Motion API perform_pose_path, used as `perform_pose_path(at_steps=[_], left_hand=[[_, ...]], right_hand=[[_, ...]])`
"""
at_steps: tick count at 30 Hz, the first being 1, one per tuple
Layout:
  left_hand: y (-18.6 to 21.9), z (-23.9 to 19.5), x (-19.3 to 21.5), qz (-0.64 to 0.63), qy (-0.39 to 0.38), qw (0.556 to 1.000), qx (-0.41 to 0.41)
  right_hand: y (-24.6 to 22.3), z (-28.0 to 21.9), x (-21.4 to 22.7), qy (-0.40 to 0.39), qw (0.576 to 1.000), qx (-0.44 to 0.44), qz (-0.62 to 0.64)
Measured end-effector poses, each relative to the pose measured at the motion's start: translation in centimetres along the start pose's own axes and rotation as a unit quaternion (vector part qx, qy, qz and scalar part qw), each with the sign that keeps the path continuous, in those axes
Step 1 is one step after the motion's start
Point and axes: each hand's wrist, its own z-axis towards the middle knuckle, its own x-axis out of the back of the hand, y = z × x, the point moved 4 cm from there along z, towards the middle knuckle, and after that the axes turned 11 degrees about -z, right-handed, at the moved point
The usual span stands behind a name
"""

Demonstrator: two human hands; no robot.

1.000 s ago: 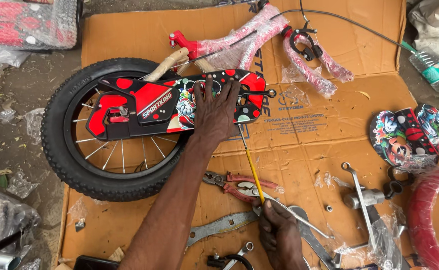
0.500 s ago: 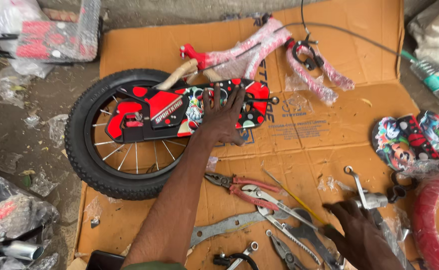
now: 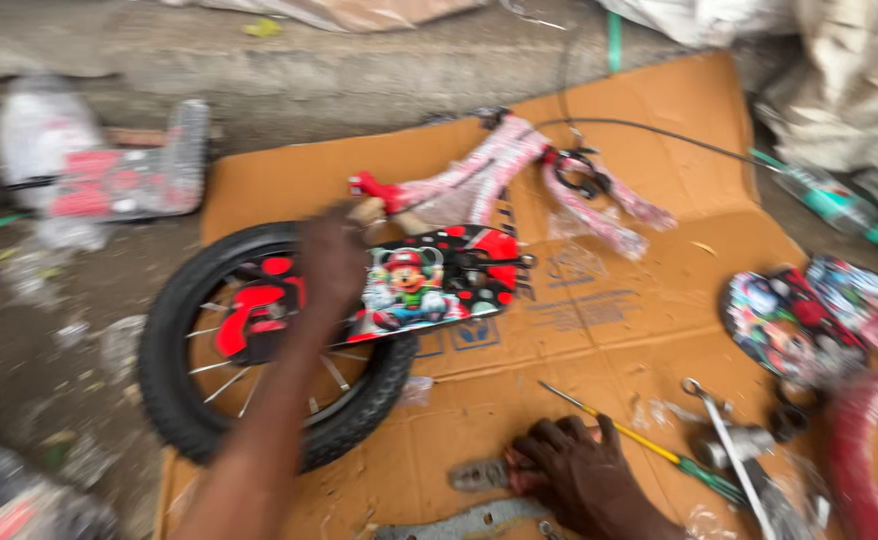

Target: The person assembles a red children's bicycle on a cardboard sheet. They attach the chain to the crankset, install a chain guard with a cartoon decal, and secure a pedal to the crank arm using a screwdriver and wrench.

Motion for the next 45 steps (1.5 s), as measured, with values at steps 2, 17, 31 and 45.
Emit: perform_pose_path(at_steps=[2, 17, 31, 45], left_hand=[[-4.0, 0.9, 1.3, 0.106, -0.165, 0.96, 0.201], [0.0, -0.5, 4.0, 0.179, -0.157, 0.952, 0.192], [18.6, -4.1, 11.8, 0.243, 0.028, 0.969, 0.028], [20.5, -10.8, 10.6, 0.072, -0.004, 0.987, 0.145]], right_hand=[[1.9, -1.7, 0.5, -0.012, 0.999, 0.005, -0.03], [5.0, 5.8, 9.6, 0.3, 0.895, -0.127, 0.306], [20.5, 7.1, 7.0, 0.54, 0.782, -0.271, 0.153], [30.5, 15.1, 11.3, 0.526, 0.653, -0.476, 0.264]])
